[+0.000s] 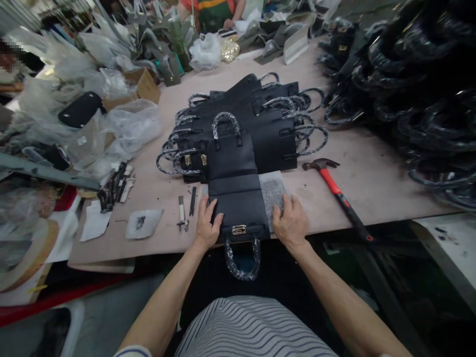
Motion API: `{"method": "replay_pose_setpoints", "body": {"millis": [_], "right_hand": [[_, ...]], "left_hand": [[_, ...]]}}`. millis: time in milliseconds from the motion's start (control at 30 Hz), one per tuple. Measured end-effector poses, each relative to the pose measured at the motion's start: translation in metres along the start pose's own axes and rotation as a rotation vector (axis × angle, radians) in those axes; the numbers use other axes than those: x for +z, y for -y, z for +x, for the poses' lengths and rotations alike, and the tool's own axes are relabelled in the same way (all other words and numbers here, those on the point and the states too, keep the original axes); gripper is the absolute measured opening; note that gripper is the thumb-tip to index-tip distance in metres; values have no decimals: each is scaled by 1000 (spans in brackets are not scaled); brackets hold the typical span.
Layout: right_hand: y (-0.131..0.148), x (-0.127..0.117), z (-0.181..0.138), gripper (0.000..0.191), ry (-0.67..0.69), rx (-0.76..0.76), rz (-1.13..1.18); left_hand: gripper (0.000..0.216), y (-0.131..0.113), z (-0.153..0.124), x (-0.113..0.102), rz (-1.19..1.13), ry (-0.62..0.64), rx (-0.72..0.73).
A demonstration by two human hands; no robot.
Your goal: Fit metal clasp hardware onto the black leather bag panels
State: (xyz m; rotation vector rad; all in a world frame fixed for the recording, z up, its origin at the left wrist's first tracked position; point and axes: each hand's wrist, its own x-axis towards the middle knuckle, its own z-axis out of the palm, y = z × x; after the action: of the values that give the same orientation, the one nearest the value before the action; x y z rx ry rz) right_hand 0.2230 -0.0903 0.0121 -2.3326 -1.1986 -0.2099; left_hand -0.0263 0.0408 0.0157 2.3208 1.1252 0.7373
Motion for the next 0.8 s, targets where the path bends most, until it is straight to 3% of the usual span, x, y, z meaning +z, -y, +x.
{"method": "replay_pose_setpoints", "body": {"millis": [567, 800], "right_hand": [[-5, 3, -3, 58, -14, 3, 142], [-3, 6, -2, 54, -60, 13, 54]], "left_hand": [[49, -5, 2, -4, 37, 10, -16], [48, 0, 3, -1, 27, -11, 2]]}}
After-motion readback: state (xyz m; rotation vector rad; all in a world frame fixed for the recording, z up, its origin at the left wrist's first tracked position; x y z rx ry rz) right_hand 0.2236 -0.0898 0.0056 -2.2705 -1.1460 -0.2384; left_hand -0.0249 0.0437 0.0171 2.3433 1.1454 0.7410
